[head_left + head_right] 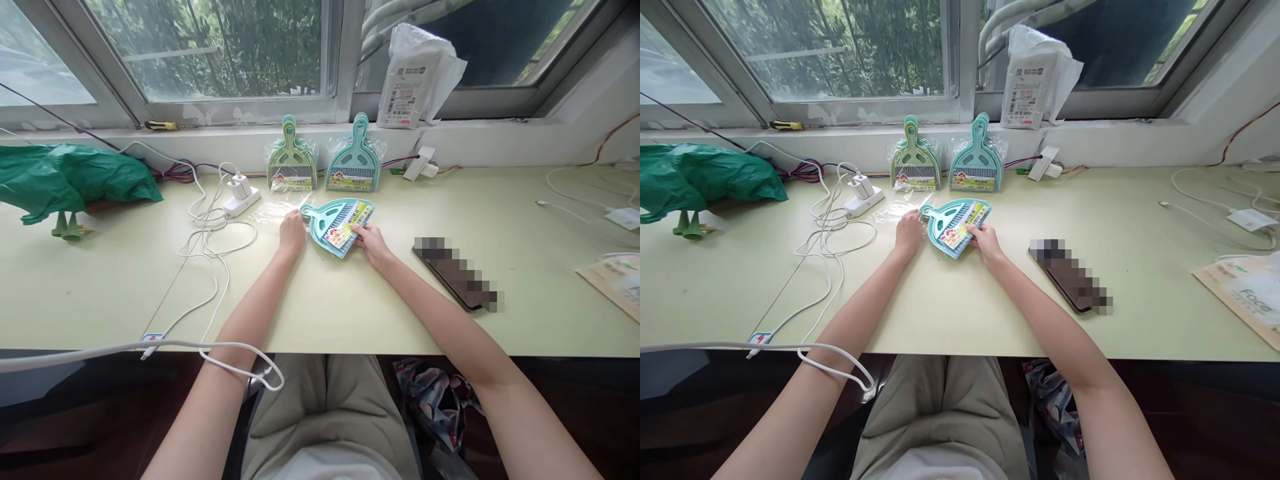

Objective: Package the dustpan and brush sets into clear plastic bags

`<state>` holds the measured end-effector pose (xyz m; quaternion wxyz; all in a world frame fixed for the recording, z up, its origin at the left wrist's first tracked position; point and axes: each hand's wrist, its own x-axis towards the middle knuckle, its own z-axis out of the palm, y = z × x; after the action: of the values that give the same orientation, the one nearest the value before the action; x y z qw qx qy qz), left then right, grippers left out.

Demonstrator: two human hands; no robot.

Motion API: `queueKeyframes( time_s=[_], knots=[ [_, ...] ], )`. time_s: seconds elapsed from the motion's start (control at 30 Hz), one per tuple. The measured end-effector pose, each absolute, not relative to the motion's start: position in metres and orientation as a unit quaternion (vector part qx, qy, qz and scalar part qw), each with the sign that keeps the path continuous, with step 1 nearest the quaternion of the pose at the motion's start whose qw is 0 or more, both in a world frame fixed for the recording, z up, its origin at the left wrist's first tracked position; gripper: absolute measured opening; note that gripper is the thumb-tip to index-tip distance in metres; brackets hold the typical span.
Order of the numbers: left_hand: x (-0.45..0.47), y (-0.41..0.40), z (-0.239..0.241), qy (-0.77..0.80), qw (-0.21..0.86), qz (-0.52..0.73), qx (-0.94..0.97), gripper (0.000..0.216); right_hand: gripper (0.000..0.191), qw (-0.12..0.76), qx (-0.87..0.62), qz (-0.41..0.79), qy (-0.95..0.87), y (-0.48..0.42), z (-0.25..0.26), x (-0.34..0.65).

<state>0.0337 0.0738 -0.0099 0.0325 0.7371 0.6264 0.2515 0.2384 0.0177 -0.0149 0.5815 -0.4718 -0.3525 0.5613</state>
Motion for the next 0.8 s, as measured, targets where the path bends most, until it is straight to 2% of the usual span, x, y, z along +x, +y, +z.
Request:
queueKeyframes(
  time_s=[0.33, 0.53, 0.8],
  knots=[
    [0.046, 0.067, -0.007, 0.538, 0.078, 0.313, 0.779, 0.052, 0.006, 0.61, -0.452, 0.547, -0.353, 0.019, -0.021, 0.239],
    [0.04, 0.073, -0.011, 0.528, 0.035, 0.358, 0.77, 0.056, 0.007, 0.627, -0.437, 0.538, -0.356, 0.018, -0.022, 0.238],
    [0.044, 0.07, -0.007, 0.391, 0.075, 0.411, 0.82, 0.051, 0.009, 0.627, -0.431, 0.543, -0.355, 0.018, -0.022, 0.239]
  ],
)
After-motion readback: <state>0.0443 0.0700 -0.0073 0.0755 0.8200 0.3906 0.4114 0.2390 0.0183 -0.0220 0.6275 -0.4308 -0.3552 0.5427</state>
